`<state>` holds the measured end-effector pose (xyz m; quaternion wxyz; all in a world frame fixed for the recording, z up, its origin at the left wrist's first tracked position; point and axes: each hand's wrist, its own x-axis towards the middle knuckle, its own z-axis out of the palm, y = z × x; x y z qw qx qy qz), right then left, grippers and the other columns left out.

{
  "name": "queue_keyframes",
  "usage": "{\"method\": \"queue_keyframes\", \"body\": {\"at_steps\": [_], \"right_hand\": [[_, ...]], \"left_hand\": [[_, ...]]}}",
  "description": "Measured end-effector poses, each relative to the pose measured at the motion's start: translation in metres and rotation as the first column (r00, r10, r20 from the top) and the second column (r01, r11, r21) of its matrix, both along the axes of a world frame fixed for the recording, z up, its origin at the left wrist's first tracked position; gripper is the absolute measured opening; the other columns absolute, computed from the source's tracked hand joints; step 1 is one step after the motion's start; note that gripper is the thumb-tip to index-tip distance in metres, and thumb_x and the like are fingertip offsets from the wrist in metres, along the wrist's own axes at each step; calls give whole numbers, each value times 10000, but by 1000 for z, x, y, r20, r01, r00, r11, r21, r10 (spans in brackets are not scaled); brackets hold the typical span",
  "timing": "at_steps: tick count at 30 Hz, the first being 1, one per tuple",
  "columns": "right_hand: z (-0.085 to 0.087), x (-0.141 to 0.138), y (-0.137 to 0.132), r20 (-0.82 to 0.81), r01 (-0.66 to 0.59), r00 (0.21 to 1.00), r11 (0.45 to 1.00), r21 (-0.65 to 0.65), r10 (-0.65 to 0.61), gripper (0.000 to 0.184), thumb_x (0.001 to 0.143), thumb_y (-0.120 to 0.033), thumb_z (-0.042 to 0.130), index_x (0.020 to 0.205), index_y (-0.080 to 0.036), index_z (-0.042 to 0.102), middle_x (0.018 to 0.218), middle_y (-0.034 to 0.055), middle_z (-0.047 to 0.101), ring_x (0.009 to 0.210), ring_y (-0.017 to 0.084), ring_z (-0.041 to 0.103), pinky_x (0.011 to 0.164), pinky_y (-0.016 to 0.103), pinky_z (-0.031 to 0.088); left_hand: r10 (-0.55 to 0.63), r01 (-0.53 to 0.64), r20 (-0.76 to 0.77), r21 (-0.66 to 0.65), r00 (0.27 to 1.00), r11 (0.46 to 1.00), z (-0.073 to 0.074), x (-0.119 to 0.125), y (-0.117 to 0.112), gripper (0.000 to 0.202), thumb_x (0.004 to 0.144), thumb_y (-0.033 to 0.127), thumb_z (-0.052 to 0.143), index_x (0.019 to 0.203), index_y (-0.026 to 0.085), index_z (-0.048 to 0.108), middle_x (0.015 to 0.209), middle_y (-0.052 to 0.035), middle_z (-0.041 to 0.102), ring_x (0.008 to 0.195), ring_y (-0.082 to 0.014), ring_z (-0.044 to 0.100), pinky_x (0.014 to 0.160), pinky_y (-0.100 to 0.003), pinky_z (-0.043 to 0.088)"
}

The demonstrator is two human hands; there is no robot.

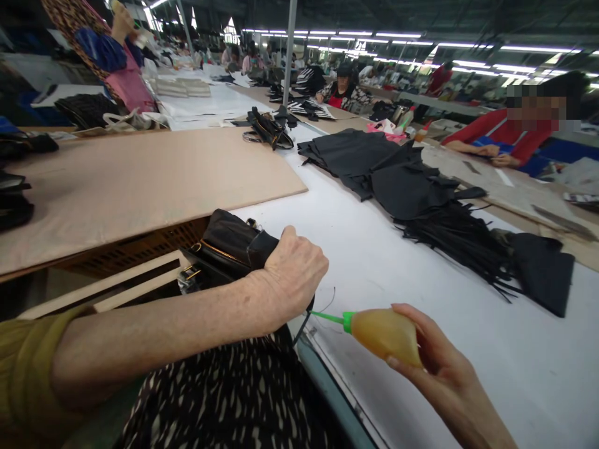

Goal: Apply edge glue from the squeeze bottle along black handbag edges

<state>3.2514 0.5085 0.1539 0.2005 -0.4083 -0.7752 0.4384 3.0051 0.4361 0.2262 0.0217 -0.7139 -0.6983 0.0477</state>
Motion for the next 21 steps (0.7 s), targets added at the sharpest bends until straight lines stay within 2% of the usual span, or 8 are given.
{"method": "queue_keyframes", "body": {"at_steps": [3, 8, 13, 18, 21], "right_hand": [[-2, -2, -2, 32, -45, 999, 993, 109, 42, 524, 766, -418, 655, 1225, -266, 452, 1243, 46, 513, 1046, 223, 550, 872, 260, 475], [0, -6, -7, 62, -135, 990, 965, 224, 124, 444, 797, -375, 626, 1204, -320, 458, 1175, -9, 545, 986, 176, 568, 760, 173, 502], [6, -7, -10, 124, -271, 962, 914, 301, 244, 402, 808, -354, 627, 1175, -347, 461, 1108, -35, 582, 940, 152, 586, 783, 152, 482], [9, -11, -13, 95, -201, 979, 939, 279, 181, 343, 836, -352, 572, 1161, -321, 469, 1087, -9, 584, 929, 175, 586, 693, 171, 508], [7, -10, -15, 81, -205, 978, 937, 283, 190, 367, 808, -337, 611, 1150, -312, 480, 1091, -6, 581, 929, 185, 585, 723, 187, 501]], "left_hand": [[38, -34, -80, 49, 996, 998, -3, 3, -3, 105, 783, 133, 543, 727, 131, 632, 686, -116, 633, 687, -212, 578, 746, -397, 347], [45, -25, -138, 141, 989, 990, -7, 8, -9, 148, 799, 116, 515, 693, 113, 619, 653, -107, 610, 671, -211, 568, 706, -379, 350], [60, -41, -140, 138, 988, 990, -5, 9, -11, 155, 807, 107, 509, 694, 117, 615, 646, -87, 600, 661, -197, 555, 680, -351, 351], [73, -60, -133, 102, 988, 993, -2, 10, -14, 159, 805, 88, 494, 706, 117, 615, 665, -92, 597, 661, -202, 549, 659, -347, 345], [86, -76, -122, 83, 989, 994, -1, 10, -17, 160, 796, 70, 483, 717, 115, 614, 683, -101, 599, 674, -208, 552, 653, -348, 343]]}}
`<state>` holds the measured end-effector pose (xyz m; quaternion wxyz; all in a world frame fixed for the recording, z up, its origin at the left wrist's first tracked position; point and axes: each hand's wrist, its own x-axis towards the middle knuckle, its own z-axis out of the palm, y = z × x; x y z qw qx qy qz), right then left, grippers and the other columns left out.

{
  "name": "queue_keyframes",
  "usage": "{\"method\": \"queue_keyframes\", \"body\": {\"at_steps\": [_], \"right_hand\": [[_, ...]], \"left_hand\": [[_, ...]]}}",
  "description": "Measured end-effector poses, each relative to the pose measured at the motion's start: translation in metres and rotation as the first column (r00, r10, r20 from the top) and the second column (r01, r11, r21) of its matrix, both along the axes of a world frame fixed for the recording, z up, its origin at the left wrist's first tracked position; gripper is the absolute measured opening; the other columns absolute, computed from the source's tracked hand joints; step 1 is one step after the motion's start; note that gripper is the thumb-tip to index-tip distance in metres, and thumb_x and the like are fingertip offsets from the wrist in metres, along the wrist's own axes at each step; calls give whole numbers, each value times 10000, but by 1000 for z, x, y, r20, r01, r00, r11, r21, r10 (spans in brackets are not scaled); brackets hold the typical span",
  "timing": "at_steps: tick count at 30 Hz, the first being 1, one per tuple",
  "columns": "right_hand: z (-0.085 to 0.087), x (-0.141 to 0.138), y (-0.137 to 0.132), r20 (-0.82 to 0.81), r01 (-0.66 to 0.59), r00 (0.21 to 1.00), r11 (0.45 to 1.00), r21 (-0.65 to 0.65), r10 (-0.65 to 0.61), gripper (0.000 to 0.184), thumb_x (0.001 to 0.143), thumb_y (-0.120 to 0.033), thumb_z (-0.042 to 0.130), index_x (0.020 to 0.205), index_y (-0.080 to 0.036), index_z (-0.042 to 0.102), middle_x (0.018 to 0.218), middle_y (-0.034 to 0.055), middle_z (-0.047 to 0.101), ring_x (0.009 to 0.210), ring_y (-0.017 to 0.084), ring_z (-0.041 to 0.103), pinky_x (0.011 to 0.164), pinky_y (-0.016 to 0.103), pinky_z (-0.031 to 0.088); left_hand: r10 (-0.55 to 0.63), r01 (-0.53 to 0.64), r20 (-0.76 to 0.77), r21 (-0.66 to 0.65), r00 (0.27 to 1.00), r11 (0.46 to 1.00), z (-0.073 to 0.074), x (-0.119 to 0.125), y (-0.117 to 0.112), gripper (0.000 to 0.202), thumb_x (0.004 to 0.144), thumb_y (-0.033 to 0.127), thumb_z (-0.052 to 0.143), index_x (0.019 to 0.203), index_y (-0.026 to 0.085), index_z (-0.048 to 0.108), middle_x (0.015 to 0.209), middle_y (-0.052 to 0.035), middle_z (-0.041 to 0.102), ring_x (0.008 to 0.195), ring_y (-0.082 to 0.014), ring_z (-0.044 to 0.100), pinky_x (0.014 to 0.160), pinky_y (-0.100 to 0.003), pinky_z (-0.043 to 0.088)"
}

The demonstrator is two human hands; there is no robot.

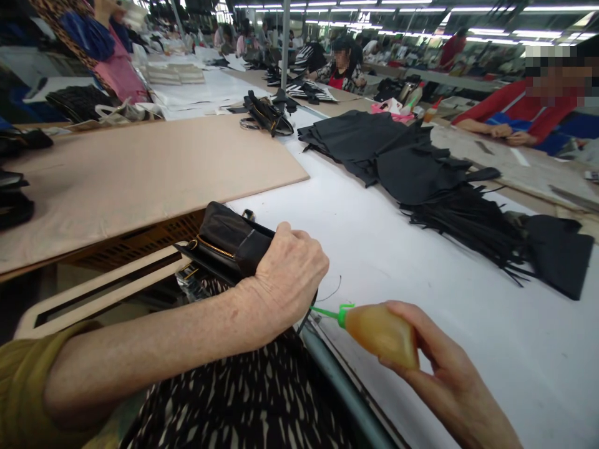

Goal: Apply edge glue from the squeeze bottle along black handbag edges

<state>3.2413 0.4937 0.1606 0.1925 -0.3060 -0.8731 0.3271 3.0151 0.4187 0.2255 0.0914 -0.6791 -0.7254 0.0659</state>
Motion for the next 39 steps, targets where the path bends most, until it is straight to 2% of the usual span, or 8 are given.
{"method": "queue_keyframes", "body": {"at_steps": [7, 13, 20, 23, 26, 31, 37, 39], "right_hand": [[-4, 5, -6, 11, -74, 997, 997, -17, 74, 384, 811, -322, 627, 1160, -343, 466, 1089, -38, 588, 927, 148, 582, 759, 146, 478], [-1, 6, -10, -34, -48, 998, 999, 17, 49, 397, 799, -355, 641, 1163, -344, 482, 1117, -31, 591, 954, 166, 589, 799, 166, 480], [-15, 16, -9, -84, 48, 995, 988, -149, -61, 488, 762, -370, 678, 1207, -321, 483, 1215, 4, 559, 1057, 206, 560, 861, 211, 475], [-26, 15, -9, -83, 103, 986, 929, -356, -142, 579, 724, -392, 709, 1235, -275, 464, 1240, 55, 550, 1088, 248, 546, 844, 251, 502], [-29, 10, -9, -94, 98, 981, 856, -507, -167, 587, 730, -411, 696, 1237, -242, 452, 1191, 87, 581, 1033, 267, 580, 813, 286, 524], [-23, 7, -10, -119, 82, 976, 808, -584, -185, 587, 723, -426, 696, 1225, -261, 441, 1088, 67, 634, 973, 255, 609, 787, 275, 525], [-6, 2, -19, -146, 108, 942, 683, -722, -302, 661, 677, -469, 704, 1229, -262, 405, 1040, 68, 643, 934, 272, 608, 785, 332, 510], [0, 0, -21, -148, 128, 928, 666, -735, -342, 700, 663, -488, 699, 1245, -256, 387, 1059, 75, 634, 958, 282, 592, 806, 354, 490]], "left_hand": [[2, 2, 51, -88, 999, 996, 6, -2, -2, 91, 751, 97, 539, 779, 117, 623, 765, -126, 622, 740, -232, 575, 700, -371, 362], [-16, 46, 112, -271, 994, 962, 19, -12, 24, 117, 655, 140, 644, 772, 134, 644, 756, -122, 648, 733, -236, 588, 706, -358, 395], [-172, 175, 31, -221, 985, 960, 18, -31, 38, 82, 685, 128, 568, 719, 145, 642, 765, -123, 656, 851, -274, 556, 777, -409, 379], [-241, 236, 3, -212, 971, 948, 8, -47, 30, 101, 674, 111, 540, 725, 145, 619, 789, -106, 657, 875, -272, 543, 797, -413, 381], [-230, 235, 51, -281, 972, 931, -1, -62, 15, 182, 677, 91, 509, 833, 149, 584, 824, -84, 660, 793, -224, 568, 755, -361, 410], [-152, 176, 99, -302, 983, 937, 1, -75, -11, 368, 670, 53, 471, 1014, 179, 511, 899, -72, 652, 831, -221, 598, 722, -328, 434], [-51, 81, 129, -237, 990, 968, 4, -85, -39, 398, 648, 41, 437, 1010, 184, 520, 901, -65, 661, 859, -231, 619, 709, -318, 450], [-14, 39, 115, -220, 993, 975, 8, -86, -46, 372, 659, 50, 434, 992, 184, 531, 868, -64, 665, 836, -233, 624, 700, -319, 453]]}}
